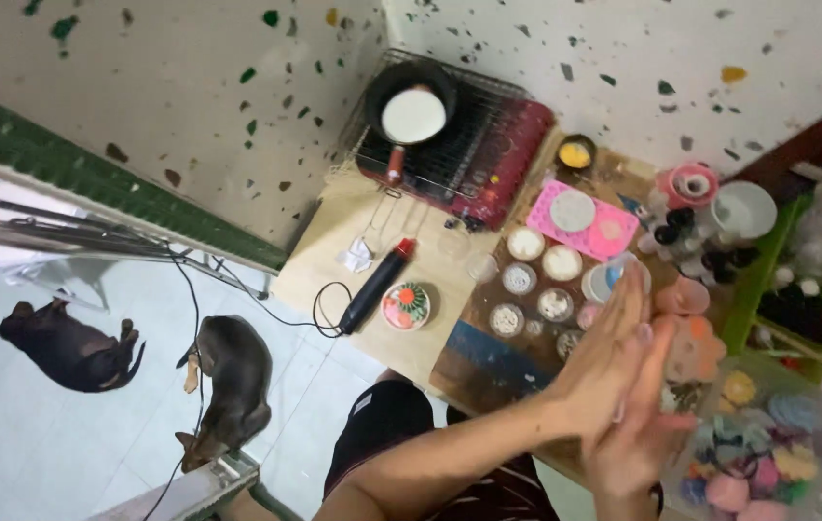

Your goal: Decorating a cactus-shaped candle by melting the surface with a heat gun, adding wax pieces, and trimming the wick.

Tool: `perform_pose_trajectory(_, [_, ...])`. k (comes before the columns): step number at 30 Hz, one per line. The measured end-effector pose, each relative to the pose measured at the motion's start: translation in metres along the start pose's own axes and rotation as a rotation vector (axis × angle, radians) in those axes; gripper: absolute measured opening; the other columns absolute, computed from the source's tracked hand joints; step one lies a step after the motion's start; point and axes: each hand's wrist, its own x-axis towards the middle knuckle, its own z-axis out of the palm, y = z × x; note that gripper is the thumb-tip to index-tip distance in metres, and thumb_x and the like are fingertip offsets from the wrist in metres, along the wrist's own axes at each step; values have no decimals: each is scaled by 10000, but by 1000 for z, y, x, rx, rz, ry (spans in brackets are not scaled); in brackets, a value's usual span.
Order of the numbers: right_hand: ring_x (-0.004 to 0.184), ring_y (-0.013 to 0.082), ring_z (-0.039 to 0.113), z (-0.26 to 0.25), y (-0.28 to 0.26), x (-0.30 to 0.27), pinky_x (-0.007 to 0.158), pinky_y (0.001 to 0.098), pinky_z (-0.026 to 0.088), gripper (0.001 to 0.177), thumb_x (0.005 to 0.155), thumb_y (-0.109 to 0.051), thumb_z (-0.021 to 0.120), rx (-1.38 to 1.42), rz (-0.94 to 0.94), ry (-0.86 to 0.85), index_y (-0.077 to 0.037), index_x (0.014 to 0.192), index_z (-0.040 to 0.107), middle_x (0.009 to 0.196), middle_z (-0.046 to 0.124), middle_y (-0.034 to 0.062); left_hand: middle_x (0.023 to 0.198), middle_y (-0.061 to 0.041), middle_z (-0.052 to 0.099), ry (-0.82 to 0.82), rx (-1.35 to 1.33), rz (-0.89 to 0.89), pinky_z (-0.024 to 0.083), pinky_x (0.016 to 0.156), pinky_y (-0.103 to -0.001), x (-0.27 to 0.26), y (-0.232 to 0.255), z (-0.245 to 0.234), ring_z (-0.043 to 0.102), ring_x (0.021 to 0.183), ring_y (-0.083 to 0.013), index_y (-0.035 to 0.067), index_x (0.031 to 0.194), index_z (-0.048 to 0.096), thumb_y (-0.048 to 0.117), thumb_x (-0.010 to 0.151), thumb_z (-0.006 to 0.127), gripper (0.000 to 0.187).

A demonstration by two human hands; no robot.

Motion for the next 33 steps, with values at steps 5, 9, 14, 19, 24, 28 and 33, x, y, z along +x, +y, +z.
perform_pose_trajectory(5, [1633,314,49,-27,14,4,1301,468,35,1115,928,-805,402,82,20,-2,-111,1698,-8,1788,9,153,1755,-294,-87,16,54,4,26,1336,-486,-8,36,9,-42,1655,-416,-61,1622,-90,678,1039,-61,942])
perform_pose_trajectory(9, [1631,353,95,-76,71,-11,1318,467,38,1111,897,-873,224,137,-89,-21,-151,1725,59,1777,106,175,1740,-290,-65,10,128,-43,37,1300,-481,5,23,1,-32,1635,-414,-51,1599,-27,724,980,-127,997])
perform_pose_trajectory(14, [1663,358,69,-24,4,10,1352,502,61,992,961,-836,238,41,-26,-98,-205,1693,15,1802,87,130,1736,-301,24,42,-25,-18,87,1353,-482,-10,27,4,53,1649,-409,-54,1666,-17,803,1006,-28,1082])
perform_pose_trajectory(19, [1675,293,31,1,-12,5,1326,480,23,1064,928,-854,301,-71,10,30,-166,1702,56,1810,25,68,1698,-308,118,34,-87,-38,134,1326,-504,-7,34,9,131,1617,-415,-51,1678,34,859,971,-11,1153])
perform_pose_trajectory(24, [1601,325,110,-14,5,-9,1270,495,64,1020,911,-802,316,149,85,58,-203,1689,37,1772,51,149,1764,-271,-28,29,2,-106,30,1308,-495,3,22,4,-14,1655,-400,-29,1665,-8,838,940,-31,1131])
perform_pose_trajectory(28, [1660,341,113,-7,-9,21,1362,541,105,916,1018,-791,279,-85,-100,42,-199,1694,100,1798,43,142,1771,-271,88,67,32,-31,88,1342,-499,-21,20,23,79,1677,-396,-33,1656,100,782,1026,29,1033])
perform_pose_trajectory(33, [1609,379,182,0,-18,18,1294,526,115,902,998,-775,332,130,-32,-17,-256,1692,82,1732,209,241,1069,-137,663,732,-267,99,511,934,-388,-17,3,32,638,1014,-242,-42,1164,612,582,1069,266,720])
